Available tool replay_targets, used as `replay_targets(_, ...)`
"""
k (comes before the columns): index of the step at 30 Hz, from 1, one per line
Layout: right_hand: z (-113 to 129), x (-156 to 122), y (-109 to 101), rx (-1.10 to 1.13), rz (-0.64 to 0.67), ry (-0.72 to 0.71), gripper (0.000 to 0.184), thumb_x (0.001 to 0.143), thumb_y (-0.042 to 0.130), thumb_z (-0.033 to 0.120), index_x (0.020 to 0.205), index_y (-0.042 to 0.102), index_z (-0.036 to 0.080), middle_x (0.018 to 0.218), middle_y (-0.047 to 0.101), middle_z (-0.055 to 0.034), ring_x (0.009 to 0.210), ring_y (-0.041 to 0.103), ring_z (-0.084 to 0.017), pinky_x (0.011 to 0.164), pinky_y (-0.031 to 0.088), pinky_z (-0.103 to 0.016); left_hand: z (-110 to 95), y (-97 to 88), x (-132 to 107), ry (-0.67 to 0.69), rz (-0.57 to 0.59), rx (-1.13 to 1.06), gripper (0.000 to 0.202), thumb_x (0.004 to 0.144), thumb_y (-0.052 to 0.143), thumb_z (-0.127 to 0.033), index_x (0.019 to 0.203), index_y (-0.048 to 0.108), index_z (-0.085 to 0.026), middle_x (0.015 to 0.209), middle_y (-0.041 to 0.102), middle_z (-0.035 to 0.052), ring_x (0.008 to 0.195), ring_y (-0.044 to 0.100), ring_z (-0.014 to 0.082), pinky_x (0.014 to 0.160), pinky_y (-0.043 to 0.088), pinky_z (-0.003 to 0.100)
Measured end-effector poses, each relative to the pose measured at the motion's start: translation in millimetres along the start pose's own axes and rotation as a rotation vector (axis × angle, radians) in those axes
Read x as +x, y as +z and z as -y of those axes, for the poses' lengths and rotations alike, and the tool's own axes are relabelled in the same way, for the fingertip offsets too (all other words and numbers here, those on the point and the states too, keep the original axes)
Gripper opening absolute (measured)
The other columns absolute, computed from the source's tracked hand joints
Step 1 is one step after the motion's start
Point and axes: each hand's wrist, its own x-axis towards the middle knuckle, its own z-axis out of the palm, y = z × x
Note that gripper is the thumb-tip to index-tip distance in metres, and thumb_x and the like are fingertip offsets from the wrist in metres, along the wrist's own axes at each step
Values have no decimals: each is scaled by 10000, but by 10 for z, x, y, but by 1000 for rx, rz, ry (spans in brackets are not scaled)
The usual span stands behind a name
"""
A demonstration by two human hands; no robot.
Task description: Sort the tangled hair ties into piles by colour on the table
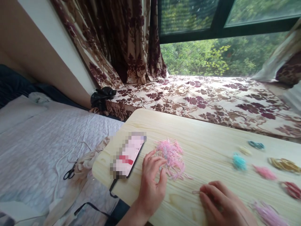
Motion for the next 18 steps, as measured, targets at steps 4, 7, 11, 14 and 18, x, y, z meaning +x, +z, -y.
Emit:
replay_targets(4,0,11,-14,40,18,14,324,939,523,492,735,655,278,778,643,0,698,641,-169,641,488,-292,9,23,7,29,-38,5,295,883,473,-62,1079,625,-221,1054,691,63,1265,529,261,1062,477,524)
replay_targets(7,11,-50,-70,98,-12,32,360,923,531,521,693,631,263,724,629,-3,654,628,-167,619,485,-286,17,35,15,50,-71,12,285,884,472,-61,1062,635,-211,1036,694,67,1249,539,262,1058,479,526)
replay_targets(11,149,-241,-132,222,-59,123,455,973,413,566,707,591,243,696,606,2,645,605,-160,637,491,-272,46,61,14,73,-100,15,277,874,480,-63,1042,650,-203,1028,701,66,1232,550,269,1055,477,539)
replay_targets(14,265,-385,-164,304,-73,199,486,967,395,608,736,595,230,684,600,11,644,590,-152,595,475,-245,79,89,9,91,-112,10,276,855,487,-59,1016,659,-204,1029,705,63,1226,554,276,1062,467,550)
replay_targets(18,317,-489,-189,365,-98,286,515,941,410,644,690,564,221,557,501,41,528,498,-125,528,437,-226,122,120,12,112,-130,12,278,845,495,-65,1005,667,-212,1024,712,67,1208,565,290,1041,479,559)
